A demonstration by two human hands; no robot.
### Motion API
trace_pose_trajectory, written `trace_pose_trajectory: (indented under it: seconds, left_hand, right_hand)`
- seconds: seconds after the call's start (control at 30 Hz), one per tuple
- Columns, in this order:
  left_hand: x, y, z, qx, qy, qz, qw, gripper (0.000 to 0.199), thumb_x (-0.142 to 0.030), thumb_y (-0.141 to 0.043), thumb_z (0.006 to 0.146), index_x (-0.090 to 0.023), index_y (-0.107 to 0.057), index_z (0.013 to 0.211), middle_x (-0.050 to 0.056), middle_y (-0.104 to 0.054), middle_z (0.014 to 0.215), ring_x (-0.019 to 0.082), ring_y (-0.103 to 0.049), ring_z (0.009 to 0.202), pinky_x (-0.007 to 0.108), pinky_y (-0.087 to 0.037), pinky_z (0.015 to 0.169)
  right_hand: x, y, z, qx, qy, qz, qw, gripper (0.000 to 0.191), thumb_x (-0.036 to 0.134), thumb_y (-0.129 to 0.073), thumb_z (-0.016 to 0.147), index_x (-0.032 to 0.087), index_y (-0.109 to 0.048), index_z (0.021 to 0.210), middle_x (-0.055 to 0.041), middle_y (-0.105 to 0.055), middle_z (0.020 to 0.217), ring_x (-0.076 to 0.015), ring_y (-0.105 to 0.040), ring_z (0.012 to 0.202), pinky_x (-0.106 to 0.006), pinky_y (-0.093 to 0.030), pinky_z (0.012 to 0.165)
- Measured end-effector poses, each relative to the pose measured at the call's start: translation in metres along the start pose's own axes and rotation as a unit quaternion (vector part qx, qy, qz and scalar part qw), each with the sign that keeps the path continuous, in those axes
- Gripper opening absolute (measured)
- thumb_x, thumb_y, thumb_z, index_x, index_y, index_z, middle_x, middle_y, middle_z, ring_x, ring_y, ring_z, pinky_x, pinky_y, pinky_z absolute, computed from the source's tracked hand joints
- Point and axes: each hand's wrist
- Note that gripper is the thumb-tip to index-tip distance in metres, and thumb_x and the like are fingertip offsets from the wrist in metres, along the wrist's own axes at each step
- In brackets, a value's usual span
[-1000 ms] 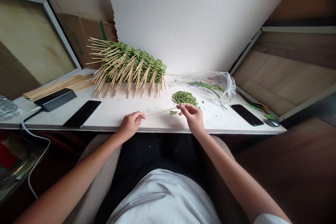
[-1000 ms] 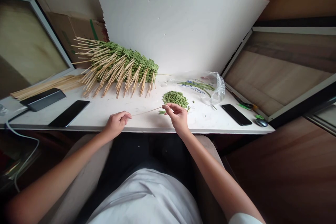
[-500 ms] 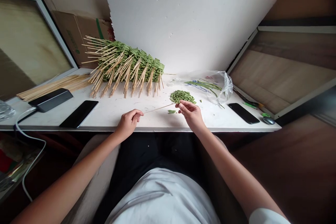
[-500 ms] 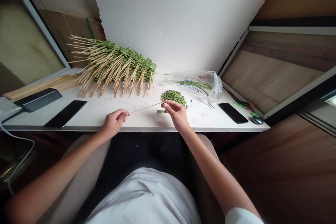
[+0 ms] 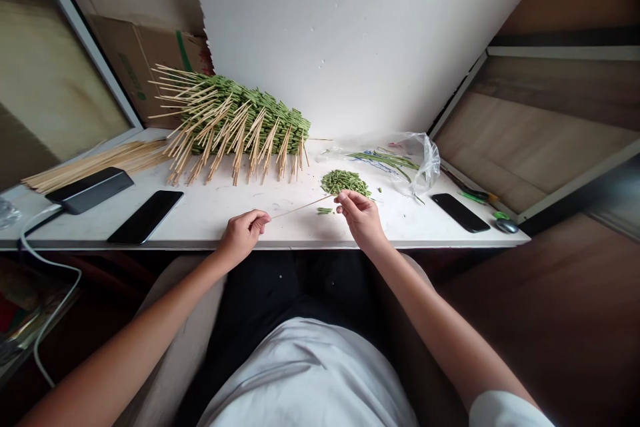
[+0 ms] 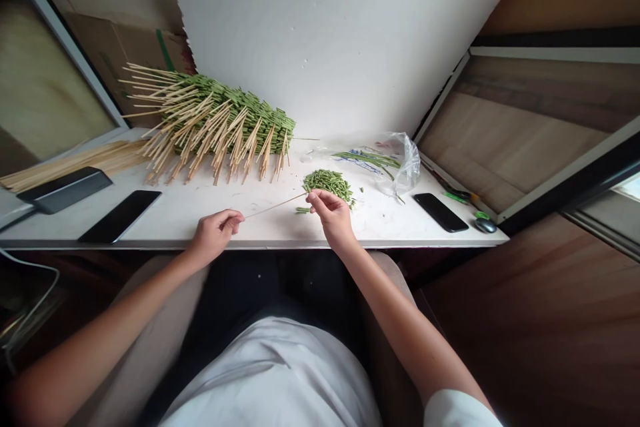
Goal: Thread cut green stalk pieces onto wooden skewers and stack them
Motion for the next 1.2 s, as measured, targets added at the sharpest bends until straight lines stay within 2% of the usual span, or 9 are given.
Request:
trace_pose_trajectory:
  seconds: [0.2,0.3,0.37,0.47,0.6,0.7,0.83,1.0,1.2]
  left_hand:
    - [0.004,-0.001,0.0,0.009,-0.018,0.019,1.0,0.027,-0.031,-0.054,0.103,-0.019,-0.074,0.089,0.0,-0.066,0.066,0.015,-0.06,0.057,0.025,-0.047,0.061]
    - [0.001,-0.003,0.001,0.036,-0.021,0.003,0.999,0.023,-0.026,-0.054,0.1,-0.02,-0.072,0.087,0.002,-0.073,0.074,0.015,-0.061,0.058,0.025,-0.048,0.062]
    - [-0.004,-0.003,0.002,0.048,-0.017,-0.019,0.999,0.025,-0.028,-0.053,0.102,-0.019,-0.071,0.088,0.001,-0.069,0.07,0.014,-0.058,0.056,0.025,-0.047,0.061]
    - [-0.009,-0.001,0.004,0.03,0.001,-0.048,0.998,0.032,-0.034,-0.051,0.108,-0.018,-0.071,0.087,-0.001,-0.058,0.061,0.014,-0.055,0.054,0.025,-0.044,0.059]
    - [-0.012,0.001,0.006,0.018,0.016,-0.064,0.998,0.035,-0.038,-0.052,0.109,-0.017,-0.071,0.09,-0.001,-0.056,0.062,0.013,-0.055,0.056,0.026,-0.044,0.059]
    - [-0.011,0.0,0.004,0.026,0.016,-0.05,0.998,0.035,-0.04,-0.053,0.109,-0.017,-0.073,0.093,-0.001,-0.058,0.063,0.013,-0.054,0.056,0.026,-0.043,0.059]
    - [-0.009,-0.002,0.002,0.03,0.013,-0.042,0.999,0.034,-0.041,-0.055,0.107,-0.017,-0.075,0.094,-0.001,-0.06,0.064,0.013,-0.056,0.057,0.026,-0.044,0.061]
    - [-0.008,-0.002,0.003,0.025,0.012,-0.042,0.999,0.033,-0.04,-0.057,0.107,-0.016,-0.077,0.095,-0.001,-0.061,0.064,0.013,-0.057,0.057,0.025,-0.044,0.061]
    - [-0.006,-0.003,0.002,0.028,0.009,-0.041,0.999,0.032,-0.039,-0.057,0.106,-0.016,-0.077,0.095,-0.001,-0.06,0.064,0.012,-0.056,0.056,0.024,-0.043,0.06]
  right_hand:
    - [0.005,-0.003,-0.005,0.009,0.043,-0.053,0.998,0.034,0.059,-0.089,0.079,0.027,-0.081,0.087,-0.0026,-0.075,0.088,-0.0205,-0.067,0.085,-0.036,-0.058,0.084]
    - [0.003,-0.013,-0.013,0.057,0.062,-0.081,0.993,0.032,0.057,-0.091,0.078,0.027,-0.081,0.081,-0.0052,-0.078,0.092,-0.0237,-0.07,0.091,-0.038,-0.059,0.085]
    - [-0.001,-0.02,-0.018,0.077,0.05,-0.081,0.992,0.033,0.057,-0.092,0.076,0.026,-0.082,0.081,-0.006,-0.08,0.093,-0.0242,-0.072,0.091,-0.039,-0.059,0.085]
    - [-0.007,-0.022,-0.018,0.051,0.022,-0.062,0.997,0.034,0.056,-0.093,0.076,0.026,-0.084,0.089,-0.0054,-0.081,0.096,-0.0218,-0.072,0.085,-0.038,-0.06,0.083]
    - [-0.011,-0.007,-0.004,-0.015,0.005,-0.022,1.0,0.044,0.056,-0.096,0.071,0.026,-0.085,0.101,-0.0047,-0.082,0.097,-0.0227,-0.074,0.091,-0.038,-0.06,0.086]
    - [-0.01,0.003,0.005,-0.04,-0.03,0.03,0.998,0.048,0.058,-0.099,0.063,0.027,-0.084,0.097,-0.0031,-0.083,0.092,-0.024,-0.076,0.098,-0.037,-0.06,0.087]
    - [-0.004,0.009,0.01,-0.023,-0.055,0.093,0.994,0.047,0.056,-0.102,0.06,0.029,-0.084,0.093,-0.0016,-0.082,0.096,-0.0221,-0.077,0.102,-0.032,-0.062,0.088]
    - [0.001,0.011,0.011,-0.013,-0.085,0.159,0.984,0.04,0.048,-0.104,0.062,0.028,-0.083,0.09,0.0015,-0.078,0.086,-0.016,-0.077,0.093,-0.021,-0.063,0.077]
    - [0.005,0.008,0.007,0.004,-0.104,0.17,0.98,0.038,0.047,-0.103,0.067,0.028,-0.082,0.092,-0.0011,-0.083,0.104,-0.0206,-0.079,0.109,-0.02,-0.063,0.074]
Point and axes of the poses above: each hand's wrist, its own z-axis towards the middle knuckle, its own y-axis out of the back of the hand, x = y × z
